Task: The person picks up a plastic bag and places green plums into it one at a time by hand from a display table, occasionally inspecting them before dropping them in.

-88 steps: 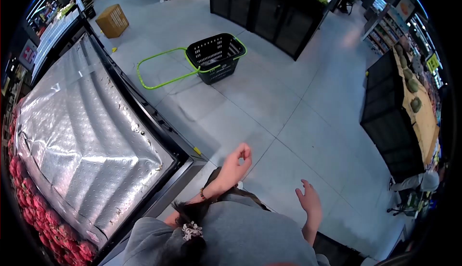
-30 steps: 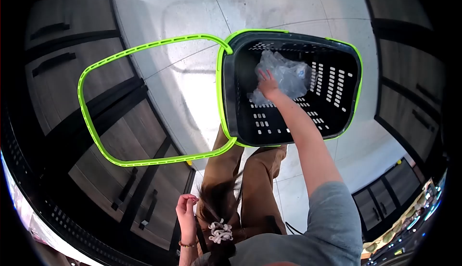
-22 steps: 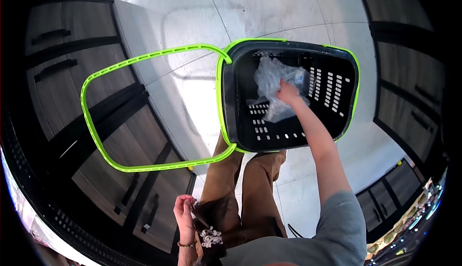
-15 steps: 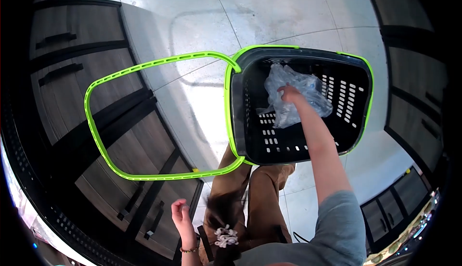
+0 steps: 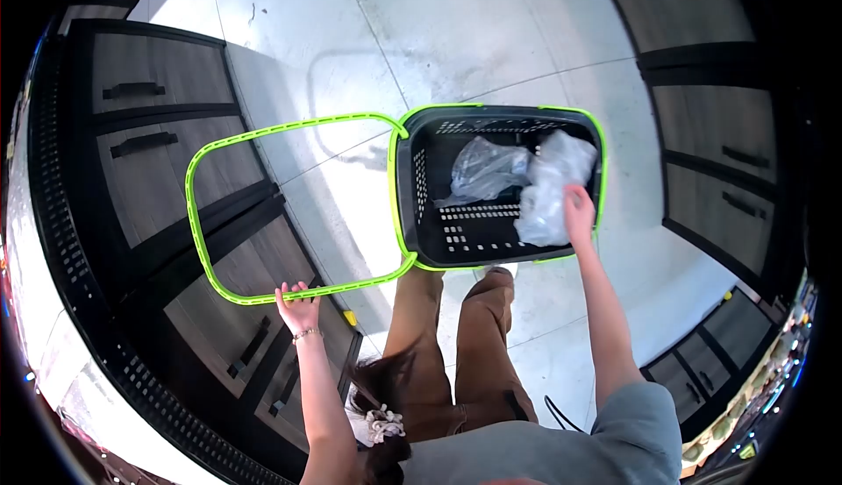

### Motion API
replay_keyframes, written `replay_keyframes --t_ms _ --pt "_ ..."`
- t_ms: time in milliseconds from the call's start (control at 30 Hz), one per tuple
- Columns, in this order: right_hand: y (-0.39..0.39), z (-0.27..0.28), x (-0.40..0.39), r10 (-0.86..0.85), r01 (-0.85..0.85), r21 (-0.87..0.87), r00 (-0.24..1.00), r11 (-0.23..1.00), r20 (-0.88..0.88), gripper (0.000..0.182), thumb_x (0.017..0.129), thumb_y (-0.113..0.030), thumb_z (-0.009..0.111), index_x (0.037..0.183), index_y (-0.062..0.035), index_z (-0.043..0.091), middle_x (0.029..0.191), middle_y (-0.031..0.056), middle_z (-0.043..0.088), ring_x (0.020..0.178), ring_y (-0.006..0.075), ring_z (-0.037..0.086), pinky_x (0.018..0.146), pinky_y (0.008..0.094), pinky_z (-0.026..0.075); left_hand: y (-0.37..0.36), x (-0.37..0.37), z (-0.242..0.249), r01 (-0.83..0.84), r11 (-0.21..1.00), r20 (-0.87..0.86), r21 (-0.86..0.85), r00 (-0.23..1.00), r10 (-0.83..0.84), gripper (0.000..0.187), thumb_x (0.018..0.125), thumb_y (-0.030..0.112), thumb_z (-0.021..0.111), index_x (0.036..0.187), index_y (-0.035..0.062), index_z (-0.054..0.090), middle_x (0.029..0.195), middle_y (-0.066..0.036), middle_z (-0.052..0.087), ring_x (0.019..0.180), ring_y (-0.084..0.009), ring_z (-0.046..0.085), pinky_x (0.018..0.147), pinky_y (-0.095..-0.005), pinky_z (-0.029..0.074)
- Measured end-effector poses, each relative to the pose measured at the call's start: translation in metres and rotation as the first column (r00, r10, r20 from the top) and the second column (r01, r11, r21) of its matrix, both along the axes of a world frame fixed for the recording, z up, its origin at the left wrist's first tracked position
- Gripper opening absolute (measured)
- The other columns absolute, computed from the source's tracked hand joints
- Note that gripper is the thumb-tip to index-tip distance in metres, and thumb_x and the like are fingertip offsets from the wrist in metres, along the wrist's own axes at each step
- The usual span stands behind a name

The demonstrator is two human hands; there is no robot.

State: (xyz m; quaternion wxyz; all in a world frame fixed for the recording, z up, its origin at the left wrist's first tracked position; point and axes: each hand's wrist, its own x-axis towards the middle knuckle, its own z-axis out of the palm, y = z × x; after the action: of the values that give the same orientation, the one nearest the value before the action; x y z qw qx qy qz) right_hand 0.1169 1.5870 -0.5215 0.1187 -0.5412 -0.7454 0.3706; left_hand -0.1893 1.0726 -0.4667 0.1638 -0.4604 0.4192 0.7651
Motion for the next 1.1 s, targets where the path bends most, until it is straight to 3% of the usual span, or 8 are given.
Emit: replay_keyframes --t_ms 200,367,500,567,633,767,900,1100 --pt "-0.007 0.131 0.151 -0.275 0.278 0.066 0.960 0.958 -0.046 0.016 0.081 -0.010 0.049 0.092 0.0002 0.056 0.091 0.0085 0.059 0.090 0.0164 0.052 0.085 0.0289 0.040 0.019 0.002 0.100 0.041 0.992 -0.277 -0.116 0.958 -0.072 0.014 0.081 0.030 0.061 0.081 0.0174 0.054 0.082 0.003 0.056 0.089 -0.0160 0.055 0.088 -0.0451 0.036" --pt "-0.057 0.194 0.200 -0.256 0.256 0.089 0.967 0.962 -0.018 0.014 0.080 -0.006 0.048 0.090 -0.0010 0.056 0.090 0.0094 0.059 0.089 0.0184 0.053 0.085 0.0303 0.040 0.019 -0.025 0.210 0.186 0.916 -0.588 -0.356 0.716 -0.375 0.011 0.087 0.016 0.053 0.097 0.0109 0.054 0.074 0.000 0.053 0.071 -0.0109 0.051 0.072 -0.0292 0.045" --pt "-0.072 0.238 0.222 -0.289 0.291 0.026 0.955 0.956 -0.060 0.015 0.078 -0.004 0.047 0.089 -0.0009 0.056 0.090 0.0112 0.059 0.089 0.0198 0.054 0.085 0.0309 0.040 0.092 -0.008 0.279 0.525 0.617 -0.333 -0.586 0.539 -0.774 0.013 0.087 0.020 0.057 0.090 0.0068 0.055 0.055 0.006 0.041 0.044 -0.0055 0.037 0.042 -0.0197 0.033" --pt "-0.079 0.267 0.240 -0.308 0.314 0.039 0.946 0.949 -0.103 0.015 0.078 -0.003 0.046 0.089 -0.0006 0.056 0.090 0.0114 0.059 0.090 0.0205 0.054 0.085 0.0310 0.040 0.156 0.036 0.302 0.399 0.483 -0.227 -0.780 0.540 -0.811 0.019 0.085 0.022 0.060 0.076 0.0065 0.057 0.050 0.007 0.039 0.042 -0.0035 0.034 0.038 -0.0197 0.027" --pt "-0.080 0.286 0.276 -0.347 0.358 0.057 0.926 0.932 -0.148 0.015 0.078 -0.002 0.046 0.089 -0.0002 0.057 0.091 0.0113 0.059 0.090 0.0209 0.054 0.084 0.0307 0.040 0.191 0.069 0.293 0.167 0.270 -0.197 -0.948 0.357 -0.913 0.025 0.083 0.023 0.062 0.078 -0.0022 0.061 0.050 -0.001 0.045 0.050 -0.0053 0.038 0.045 -0.0266 0.034" --pt "-0.089 0.297 0.371 -0.495 0.525 0.135 0.844 0.840 -0.206 0.016 0.078 -0.003 0.046 0.089 0.0003 0.057 0.092 0.0109 0.059 0.090 0.0209 0.054 0.084 0.0298 0.040 0.267 0.133 0.297 0.082 -0.049 0.058 -0.995 0.119 -0.991 0.029 0.081 0.029 0.061 0.082 -0.0002 0.062 0.059 -0.019 0.053 0.052 -0.0316 0.049 0.054 -0.0378 0.041" --pt "-0.097 0.308 0.447 -0.695 0.730 0.173 0.683 0.661 -0.225 0.015 0.080 -0.006 0.047 0.089 -0.0005 0.057 0.091 0.0103 0.058 0.088 0.0202 0.054 0.083 0.0295 0.040 0.337 0.144 0.286 -0.055 0.016 -0.016 -0.998 -0.006 -1.000 0.028 0.080 0.030 0.061 0.079 0.0021 0.062 0.059 -0.019 0.054 0.053 -0.0356 0.052 0.053 -0.0405 0.042" --pt "-0.100 0.321 0.475 -0.833 0.857 0.201 0.511 0.475 -0.210 0.013 0.082 -0.011 0.050 0.089 -0.0025 0.057 0.088 0.0076 0.058 0.086 0.0184 0.053 0.080 0.0289 0.040 0.438 0.112 0.268 -0.207 -0.155 0.212 -0.966 -0.288 -0.934 0.027 0.077 0.031 0.061 0.086 0.0054 0.063 0.071 -0.021 0.059 0.066 -0.0371 0.057 0.059 -0.0437 0.046"
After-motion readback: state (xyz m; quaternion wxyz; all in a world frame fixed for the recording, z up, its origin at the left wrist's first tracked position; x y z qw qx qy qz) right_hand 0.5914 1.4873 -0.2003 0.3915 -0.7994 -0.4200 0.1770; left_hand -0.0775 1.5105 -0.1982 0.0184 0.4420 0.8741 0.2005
